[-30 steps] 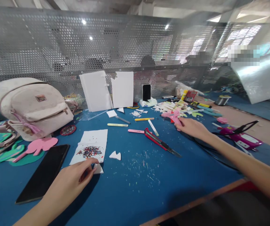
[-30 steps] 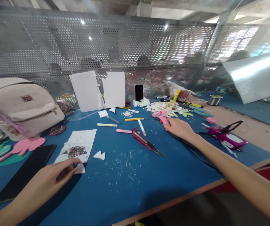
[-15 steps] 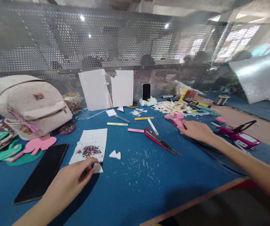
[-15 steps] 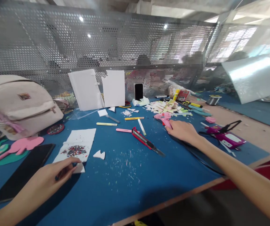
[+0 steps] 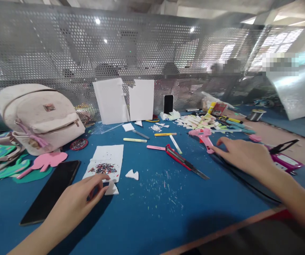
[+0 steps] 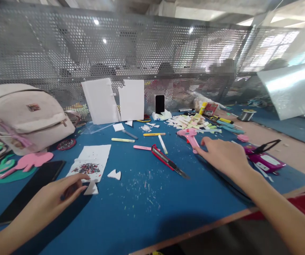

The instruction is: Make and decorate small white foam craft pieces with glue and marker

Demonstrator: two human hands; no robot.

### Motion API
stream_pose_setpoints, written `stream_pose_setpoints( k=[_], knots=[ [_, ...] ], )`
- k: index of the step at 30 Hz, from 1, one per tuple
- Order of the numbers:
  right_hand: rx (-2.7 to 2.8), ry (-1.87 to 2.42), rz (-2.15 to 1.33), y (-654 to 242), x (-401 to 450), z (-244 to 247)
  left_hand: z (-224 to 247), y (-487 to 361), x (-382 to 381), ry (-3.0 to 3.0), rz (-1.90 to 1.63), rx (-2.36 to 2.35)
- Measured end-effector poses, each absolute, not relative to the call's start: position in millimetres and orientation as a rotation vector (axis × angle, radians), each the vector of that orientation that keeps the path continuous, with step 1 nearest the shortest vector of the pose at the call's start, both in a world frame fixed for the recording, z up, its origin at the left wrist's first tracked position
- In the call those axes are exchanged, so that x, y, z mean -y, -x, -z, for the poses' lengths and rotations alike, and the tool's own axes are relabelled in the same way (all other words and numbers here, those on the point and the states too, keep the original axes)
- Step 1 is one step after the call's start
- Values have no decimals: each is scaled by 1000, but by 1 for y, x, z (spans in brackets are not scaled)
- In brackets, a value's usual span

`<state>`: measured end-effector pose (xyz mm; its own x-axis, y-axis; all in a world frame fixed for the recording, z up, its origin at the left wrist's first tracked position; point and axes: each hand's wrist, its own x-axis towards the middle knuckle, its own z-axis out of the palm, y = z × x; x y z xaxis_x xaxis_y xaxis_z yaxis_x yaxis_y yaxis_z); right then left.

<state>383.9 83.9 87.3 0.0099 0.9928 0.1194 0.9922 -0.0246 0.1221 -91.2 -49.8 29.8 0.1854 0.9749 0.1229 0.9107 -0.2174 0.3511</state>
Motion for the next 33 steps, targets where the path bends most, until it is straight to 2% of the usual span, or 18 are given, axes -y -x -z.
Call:
stream_pose_setpoints(
  k=[2, 6, 8, 12, 15, 22, 28, 33],
  knots=[
    [-2324, -2206, -302, -372, -59, -94, -30, 93, 48, -2276, -510, -1826],
    [-2815, -1656, 297, -335, -28, -97, -27, 89, 42, -2340, -562, -1764],
    [-2943, -1396, 483, -310, -27, -93, -24, 86, 40, -2372, -567, -1719],
    [-3179, -796, 496, -256, -45, -80, -15, 84, 36, -2395, -572, -1673],
    [-3252, -498, 475, -218, -63, -68, -11, 86, 35, -2396, -565, -1643],
    [-3220, -509, 313, -179, -86, -49, -16, 96, 33, -2448, -492, -1558],
    [-3232, -764, 184, -212, -92, -49, -24, 124, 25, -2526, -370, -1473],
    [-3222, -1016, 22, -247, -95, -46, -57, 122, -4, -2576, -342, -1428]
  ],
)
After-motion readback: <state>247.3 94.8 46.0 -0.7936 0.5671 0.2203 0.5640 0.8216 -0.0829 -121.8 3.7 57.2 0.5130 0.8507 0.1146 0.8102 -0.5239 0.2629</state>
